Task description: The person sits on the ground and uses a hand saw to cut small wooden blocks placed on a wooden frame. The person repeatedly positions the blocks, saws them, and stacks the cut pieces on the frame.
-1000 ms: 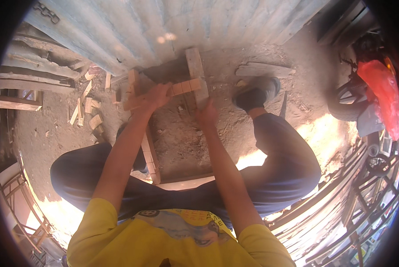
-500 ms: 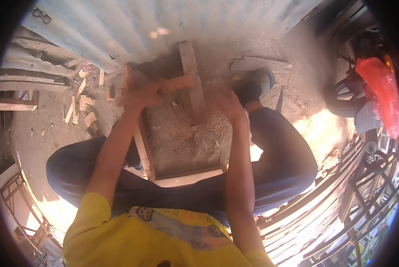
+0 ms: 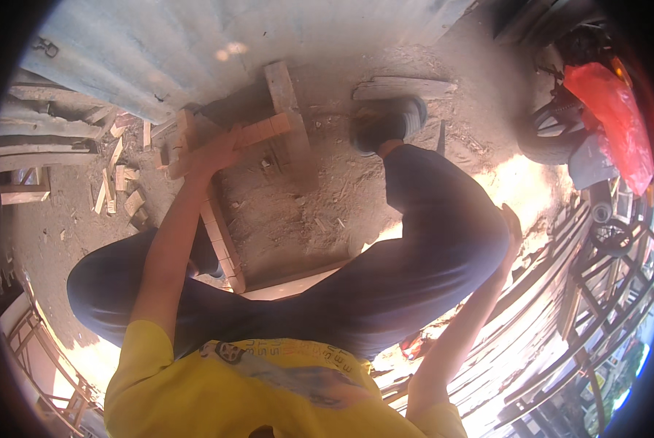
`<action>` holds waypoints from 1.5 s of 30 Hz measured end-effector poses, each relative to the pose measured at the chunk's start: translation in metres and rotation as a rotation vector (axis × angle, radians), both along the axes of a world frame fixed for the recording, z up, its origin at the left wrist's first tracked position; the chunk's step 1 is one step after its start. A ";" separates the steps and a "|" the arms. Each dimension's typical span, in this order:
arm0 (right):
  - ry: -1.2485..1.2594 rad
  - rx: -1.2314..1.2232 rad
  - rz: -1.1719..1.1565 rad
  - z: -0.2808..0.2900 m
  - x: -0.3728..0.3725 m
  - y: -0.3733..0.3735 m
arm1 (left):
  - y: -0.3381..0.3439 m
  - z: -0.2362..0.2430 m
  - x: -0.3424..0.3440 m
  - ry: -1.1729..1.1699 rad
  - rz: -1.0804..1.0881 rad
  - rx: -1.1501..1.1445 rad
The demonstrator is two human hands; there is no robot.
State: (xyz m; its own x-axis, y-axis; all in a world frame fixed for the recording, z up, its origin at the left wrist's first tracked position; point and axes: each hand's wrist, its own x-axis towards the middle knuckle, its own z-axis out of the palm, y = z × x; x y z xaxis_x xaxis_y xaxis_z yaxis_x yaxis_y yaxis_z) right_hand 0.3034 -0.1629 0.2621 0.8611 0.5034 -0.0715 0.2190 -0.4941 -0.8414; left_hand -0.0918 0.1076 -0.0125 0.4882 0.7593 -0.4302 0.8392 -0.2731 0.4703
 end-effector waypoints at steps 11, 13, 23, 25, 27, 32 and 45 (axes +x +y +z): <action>-0.154 -0.879 0.389 -0.255 0.019 -0.082 | -0.008 0.025 0.010 0.291 -0.022 0.252; -0.284 -0.799 0.313 -0.317 0.037 -0.111 | 0.008 -0.012 -0.032 0.191 -0.061 0.309; -0.157 -0.868 0.222 -0.361 0.068 -0.158 | -0.018 0.016 -0.047 0.245 -0.330 0.508; -0.177 -0.957 0.340 -0.325 0.054 -0.142 | -0.030 0.033 -0.049 0.332 -0.355 0.495; -0.198 -1.008 0.421 -0.297 0.049 -0.133 | -0.030 0.032 -0.056 0.393 -0.231 0.335; -0.152 -0.714 0.318 -0.317 0.073 -0.151 | -0.028 0.027 -0.066 0.323 -0.137 0.317; 0.275 0.236 0.094 -0.131 -0.006 -0.092 | -0.007 0.275 -0.022 0.028 -0.089 0.222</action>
State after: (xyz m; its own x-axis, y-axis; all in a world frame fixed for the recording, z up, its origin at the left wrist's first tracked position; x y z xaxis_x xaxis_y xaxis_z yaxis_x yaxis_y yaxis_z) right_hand 0.2975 -0.2553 0.1315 0.7752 0.6093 -0.1665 0.0035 -0.2678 -0.9635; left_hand -0.1136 0.1003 0.2626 0.5479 0.7911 -0.2721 0.8189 -0.4408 0.3675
